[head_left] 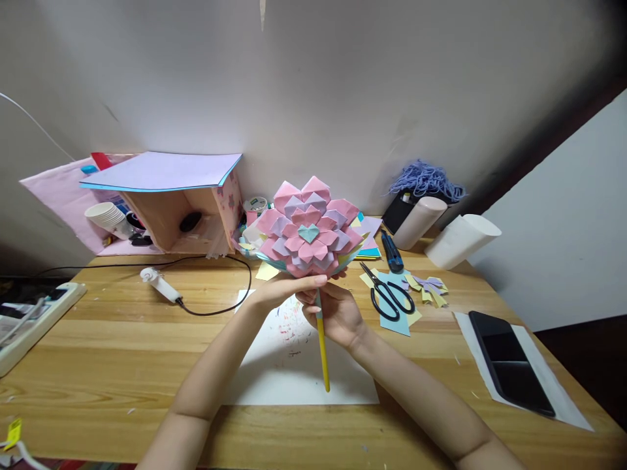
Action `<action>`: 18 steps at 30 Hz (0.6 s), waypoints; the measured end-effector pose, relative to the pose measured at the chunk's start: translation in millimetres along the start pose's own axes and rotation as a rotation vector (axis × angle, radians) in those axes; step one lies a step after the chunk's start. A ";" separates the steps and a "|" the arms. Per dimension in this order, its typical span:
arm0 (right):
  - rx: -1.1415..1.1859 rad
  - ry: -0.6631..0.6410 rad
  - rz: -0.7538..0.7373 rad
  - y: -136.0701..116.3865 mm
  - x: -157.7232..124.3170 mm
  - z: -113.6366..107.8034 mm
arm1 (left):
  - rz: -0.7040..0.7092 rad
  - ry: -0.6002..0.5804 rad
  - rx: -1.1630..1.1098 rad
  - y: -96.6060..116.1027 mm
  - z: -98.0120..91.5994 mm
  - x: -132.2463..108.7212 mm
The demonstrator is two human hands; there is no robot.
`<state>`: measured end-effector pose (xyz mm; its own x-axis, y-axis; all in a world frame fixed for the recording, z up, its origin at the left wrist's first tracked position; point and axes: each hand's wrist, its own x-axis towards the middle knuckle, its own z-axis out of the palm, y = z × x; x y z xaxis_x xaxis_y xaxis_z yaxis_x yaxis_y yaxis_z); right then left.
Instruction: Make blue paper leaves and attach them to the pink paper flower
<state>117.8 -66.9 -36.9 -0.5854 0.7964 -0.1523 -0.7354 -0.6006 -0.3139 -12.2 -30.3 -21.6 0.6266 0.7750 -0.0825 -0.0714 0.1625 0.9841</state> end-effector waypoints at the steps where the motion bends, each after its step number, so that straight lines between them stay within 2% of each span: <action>1: 0.007 0.018 -0.011 -1.1 -0.9 0.3 | -0.002 -0.032 0.012 0.1 -1.8 -0.2; 4: 0.026 0.017 -0.051 -6.5 -4.1 1.4 | -0.021 -0.162 0.030 5.4 -8.9 -0.9; 6: 0.013 -0.021 -0.073 -11.5 -6.2 3.2 | 0.037 -0.180 0.055 12.8 -13.6 -2.1; 9: 0.010 -0.043 -0.105 -19.1 -7.3 6.0 | 0.153 -0.036 0.114 25.6 -17.8 -4.9; 11: 0.023 -0.025 -0.112 -22.9 -6.0 5.9 | 0.180 0.120 0.086 32.1 -18.7 -6.4; 13: 0.033 -0.006 -0.107 -25.2 -3.4 3.8 | 0.186 0.224 0.018 35.3 -19.2 -6.9; 18: 0.057 -0.027 -0.098 -25.7 2.4 -2.5 | 0.188 0.289 -0.039 34.2 -21.5 -5.8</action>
<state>136.2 -49.4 -31.5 -0.5183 0.8496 -0.0980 -0.8071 -0.5238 -0.2724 -34.9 -16.1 9.2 0.3544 0.9336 0.0529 -0.1976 0.0194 0.9801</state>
